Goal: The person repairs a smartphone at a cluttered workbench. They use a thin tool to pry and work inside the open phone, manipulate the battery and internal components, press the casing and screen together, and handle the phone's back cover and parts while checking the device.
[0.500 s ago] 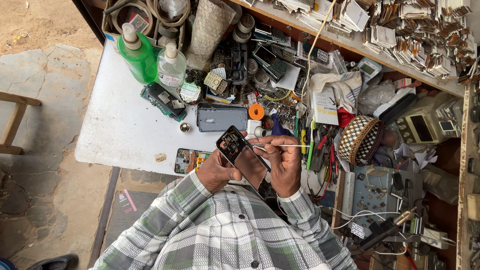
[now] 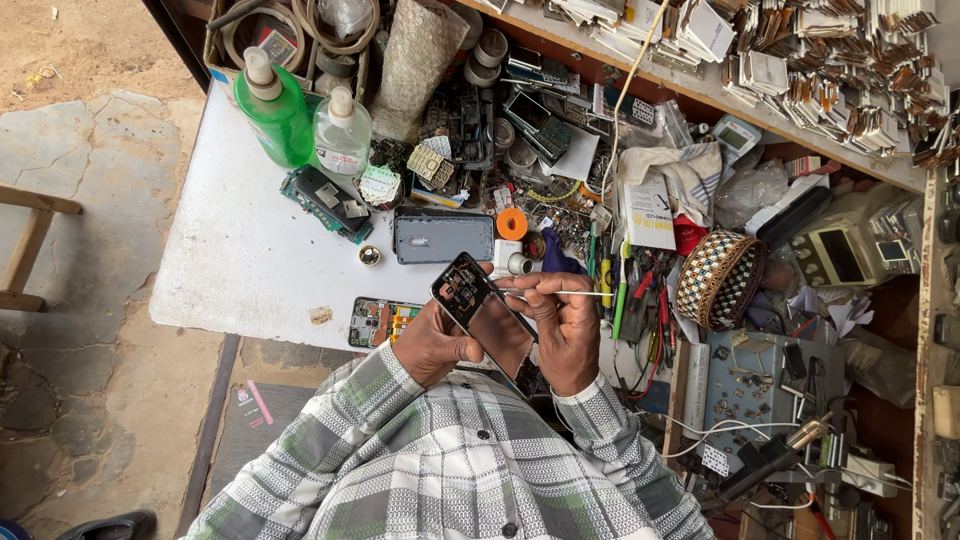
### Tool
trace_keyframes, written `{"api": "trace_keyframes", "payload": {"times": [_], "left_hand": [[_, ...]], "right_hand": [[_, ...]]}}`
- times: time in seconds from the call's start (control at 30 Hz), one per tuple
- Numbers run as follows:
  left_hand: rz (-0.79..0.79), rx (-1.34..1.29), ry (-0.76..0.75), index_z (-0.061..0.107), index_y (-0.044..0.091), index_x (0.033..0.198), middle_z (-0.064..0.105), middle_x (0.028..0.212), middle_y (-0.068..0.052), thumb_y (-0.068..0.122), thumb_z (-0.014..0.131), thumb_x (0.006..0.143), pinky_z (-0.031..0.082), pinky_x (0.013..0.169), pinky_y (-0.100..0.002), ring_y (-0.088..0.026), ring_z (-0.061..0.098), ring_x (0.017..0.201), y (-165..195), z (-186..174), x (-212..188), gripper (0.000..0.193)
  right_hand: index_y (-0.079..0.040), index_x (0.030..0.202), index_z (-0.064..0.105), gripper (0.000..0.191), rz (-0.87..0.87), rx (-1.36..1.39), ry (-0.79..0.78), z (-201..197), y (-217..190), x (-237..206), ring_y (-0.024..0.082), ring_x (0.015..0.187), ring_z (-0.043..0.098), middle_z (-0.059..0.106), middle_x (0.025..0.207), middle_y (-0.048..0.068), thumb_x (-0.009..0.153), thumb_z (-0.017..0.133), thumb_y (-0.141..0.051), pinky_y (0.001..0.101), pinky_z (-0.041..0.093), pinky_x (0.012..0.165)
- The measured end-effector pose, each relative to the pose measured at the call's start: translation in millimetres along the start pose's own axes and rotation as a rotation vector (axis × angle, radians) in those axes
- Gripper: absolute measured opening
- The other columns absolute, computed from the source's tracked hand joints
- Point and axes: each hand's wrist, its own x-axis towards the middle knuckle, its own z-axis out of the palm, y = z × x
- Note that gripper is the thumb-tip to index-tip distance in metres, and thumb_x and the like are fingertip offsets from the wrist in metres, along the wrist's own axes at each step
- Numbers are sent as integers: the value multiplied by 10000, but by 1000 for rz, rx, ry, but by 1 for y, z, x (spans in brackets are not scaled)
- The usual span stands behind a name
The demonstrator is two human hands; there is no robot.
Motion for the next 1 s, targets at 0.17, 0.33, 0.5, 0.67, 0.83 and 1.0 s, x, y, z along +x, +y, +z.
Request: {"api": "trace_keyframes", "payload": {"times": [0.17,0.33,0.5,0.67,0.83,1.0], "left_hand": [[5,-5,-42,279,114,1607,554,1457,-115,207,999,594,492,1127,-459,-270,560,1342,4,3,-1,1246],[17,-44,-81,270,104,1612,533,1506,-113,168,980,625,477,1154,-452,-252,550,1365,5,9,-1,1218],[16,-164,-121,274,91,1612,532,1536,-96,138,948,665,490,1143,-417,-218,562,1358,7,9,-7,1163],[-9,-133,-119,278,85,1621,540,1523,-103,122,938,691,499,1100,-389,-201,570,1314,3,2,-16,1142],[-13,-126,-126,281,79,1631,548,1511,-110,106,927,716,507,1057,-361,-184,579,1269,-3,-1,-19,1121],[-11,-126,-132,284,73,1641,557,1499,-117,90,917,742,516,1014,-334,-167,587,1224,-5,-1,-20,1100]], "right_hand": [[-54,1196,434,148,82,36,-20,-5,-3,4,290,1142,724,665,1165,173,1083,524,-89,375,657,922],[-63,1200,416,153,108,57,0,-7,-5,4,293,1125,721,661,1161,166,1089,512,-106,380,663,904],[-76,1201,408,152,69,164,46,-5,-9,-4,297,1145,714,611,1188,135,1094,509,-110,396,662,921],[-70,1202,436,135,20,59,1,-3,-14,-11,298,1171,709,613,1203,128,1096,517,-87,390,658,950],[-57,1190,466,112,-23,-14,-40,-5,-18,-12,287,1190,707,630,1192,119,1090,516,-60,374,654,962],[-40,1180,481,108,-63,-70,-59,-7,-20,-12,273,1193,710,644,1181,118,1085,532,-53,348,652,957]]}}
